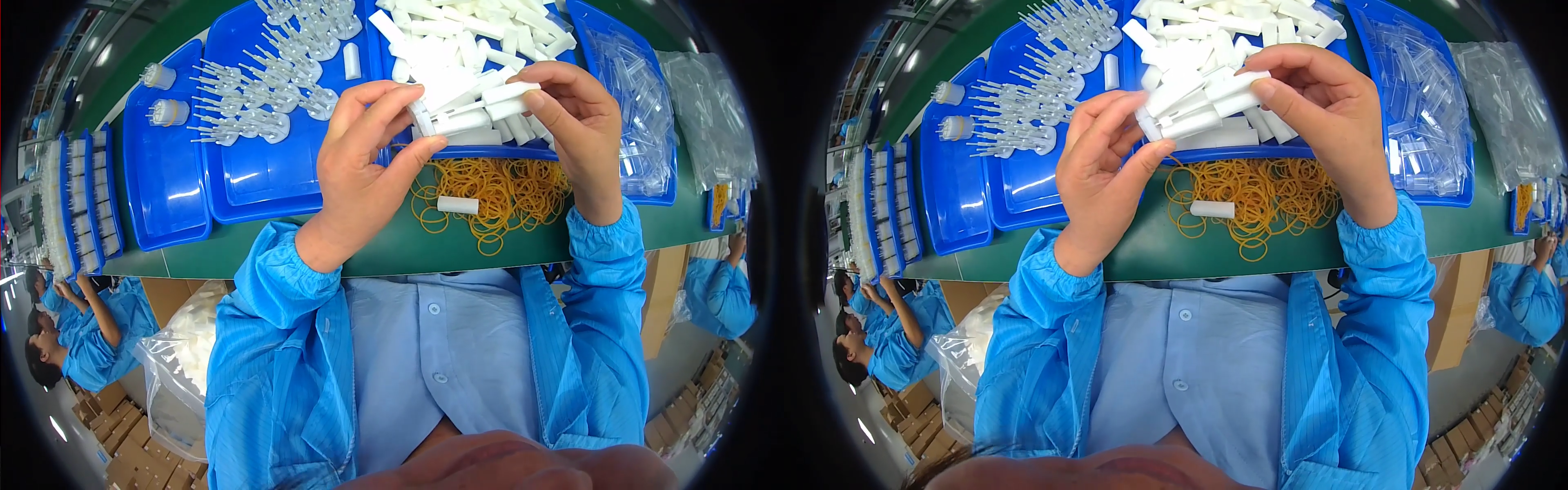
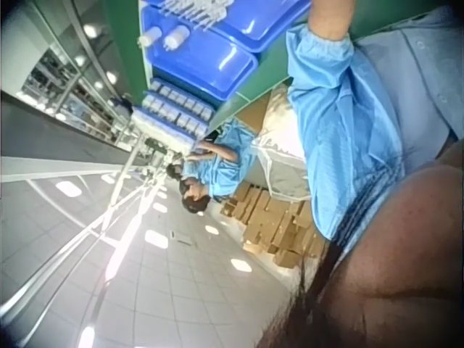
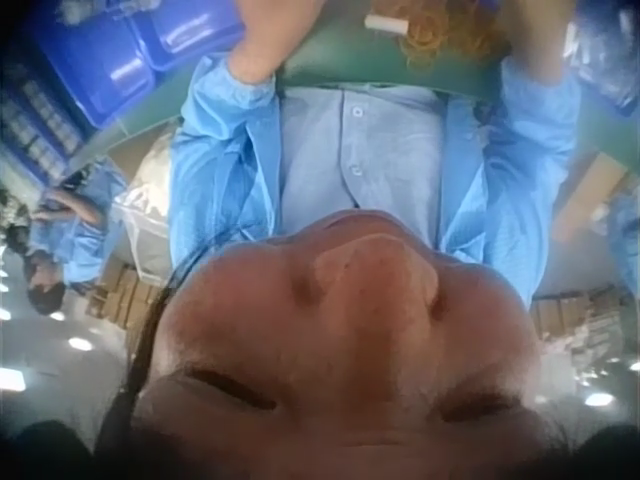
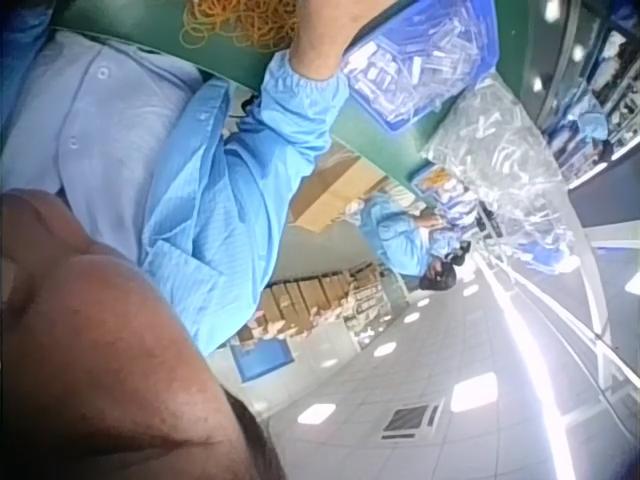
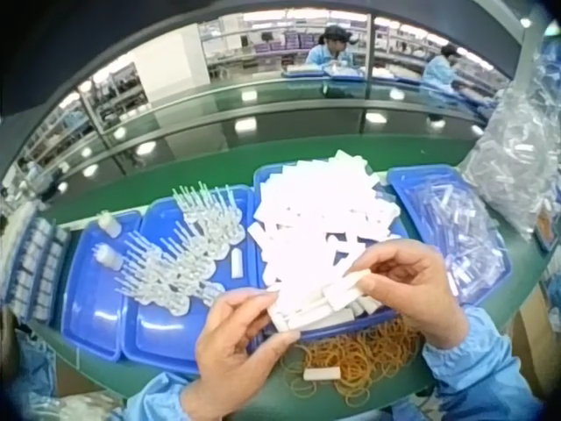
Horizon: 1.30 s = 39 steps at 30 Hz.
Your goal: The person assembles white plastic components into a white cylindrical holder by hand, then secures the components with a rubber band.
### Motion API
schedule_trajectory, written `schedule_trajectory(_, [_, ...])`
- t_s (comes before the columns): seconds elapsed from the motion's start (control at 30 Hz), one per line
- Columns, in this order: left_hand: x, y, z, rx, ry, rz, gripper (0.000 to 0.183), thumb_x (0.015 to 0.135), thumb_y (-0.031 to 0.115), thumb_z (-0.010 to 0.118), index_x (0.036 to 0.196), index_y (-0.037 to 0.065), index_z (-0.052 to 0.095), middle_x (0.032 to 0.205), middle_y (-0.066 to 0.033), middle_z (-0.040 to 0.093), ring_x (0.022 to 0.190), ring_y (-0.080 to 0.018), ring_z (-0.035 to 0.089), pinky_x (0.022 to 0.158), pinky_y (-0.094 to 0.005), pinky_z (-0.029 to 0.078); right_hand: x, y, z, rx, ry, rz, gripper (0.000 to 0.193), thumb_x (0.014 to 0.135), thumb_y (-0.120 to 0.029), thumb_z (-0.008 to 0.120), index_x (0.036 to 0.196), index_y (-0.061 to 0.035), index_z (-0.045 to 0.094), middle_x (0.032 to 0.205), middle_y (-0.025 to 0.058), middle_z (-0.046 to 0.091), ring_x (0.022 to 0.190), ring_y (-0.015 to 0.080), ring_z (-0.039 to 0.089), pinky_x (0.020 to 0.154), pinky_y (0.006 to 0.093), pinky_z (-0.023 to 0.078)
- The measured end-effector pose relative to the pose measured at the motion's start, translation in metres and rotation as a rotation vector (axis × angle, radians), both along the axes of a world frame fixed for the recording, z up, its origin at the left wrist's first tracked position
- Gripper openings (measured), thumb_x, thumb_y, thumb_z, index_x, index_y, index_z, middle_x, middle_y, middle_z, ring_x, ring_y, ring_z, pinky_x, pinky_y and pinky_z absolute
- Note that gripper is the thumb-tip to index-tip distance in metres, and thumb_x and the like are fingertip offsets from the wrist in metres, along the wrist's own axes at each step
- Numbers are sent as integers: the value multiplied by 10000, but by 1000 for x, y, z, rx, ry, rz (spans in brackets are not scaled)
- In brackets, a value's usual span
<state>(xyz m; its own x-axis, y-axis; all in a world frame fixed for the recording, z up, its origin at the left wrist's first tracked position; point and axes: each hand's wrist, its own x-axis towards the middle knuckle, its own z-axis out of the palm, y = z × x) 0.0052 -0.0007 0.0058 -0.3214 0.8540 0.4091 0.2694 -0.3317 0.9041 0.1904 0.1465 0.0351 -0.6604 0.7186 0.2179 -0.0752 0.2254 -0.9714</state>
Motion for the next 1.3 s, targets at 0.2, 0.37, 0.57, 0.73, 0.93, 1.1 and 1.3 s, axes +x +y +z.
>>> schedule_trajectory(0.2, [0, 0, -1, 3, -80, -34, 443, 780, -134, 668, 1199, -60, 545, 1216, -112, 434, 1140, -225, 535, 983, -348, 510, -3, -5, 3, 80, -1, -45, 183, 869, -54, 655, 1048, -16, 653, 991, 66, 680, 883, 106, 632, 789, 221, 511])
schedule_trajectory(0.37, [1, 1, -4, 22, -40, 25, 450, 767, -25, 736, 1190, 3, 585, 1162, -102, 490, 1051, -191, 579, 916, -306, 542, -3, -4, 1, -48, 27, 33, 182, 879, -68, 652, 1052, -15, 650, 1002, 81, 685, 899, 115, 639, 801, 228, 514])
schedule_trajectory(0.57, [0, -1, -2, -1, -4, 34, 449, 762, -32, 737, 1184, 6, 588, 1158, -105, 490, 1043, -192, 584, 903, -302, 547, -6, -8, 0, -70, -13, 42, 238, 871, -64, 654, 1105, -19, 644, 977, 72, 674, 900, 111, 625, 798, 225, 504])
schedule_trajectory(0.73, [-2, 2, -2, 27, -116, 6, 449, 766, -65, 719, 1189, -15, 577, 1158, -101, 484, 1060, -196, 582, 928, -309, 541, -5, 2, 0, 86, 64, 84, 286, 866, -43, 645, 1151, -14, 634, 934, 35, 614, 896, 110, 580, 789, 224, 472])
schedule_trajectory(0.93, [-4, 0, -1, 22, -138, -59, 441, 789, -143, 653, 1208, -74, 534, 1219, -106, 434, 1116, -232, 557, 974, -338, 516, -4, 0, 1, 262, -11, 31, 250, 856, -29, 647, 1105, -4, 660, 939, 51, 624, 858, 118, 574, 758, 233, 453])
schedule_trajectory(1.1, [-4, 0, -1, 0, -77, -56, 443, 787, -145, 653, 1208, -77, 533, 1216, -104, 437, 1123, -239, 558, 975, -338, 516, -1, 8, -2, 363, -24, 129, 264, 825, -13, 671, 1088, -31, 677, 911, 56, 640, 836, 126, 577, 734, 241, 451])
schedule_trajectory(1.3, [-4, -1, 1, -45, -99, -90, 440, 789, -142, 653, 1208, -81, 531, 1213, -100, 440, 1119, -245, 566, 965, -331, 520, -3, 6, 2, 492, -52, 54, 260, 797, -24, 698, 1056, -43, 691, 903, 54, 658, 806, 137, 569, 705, 256, 455])
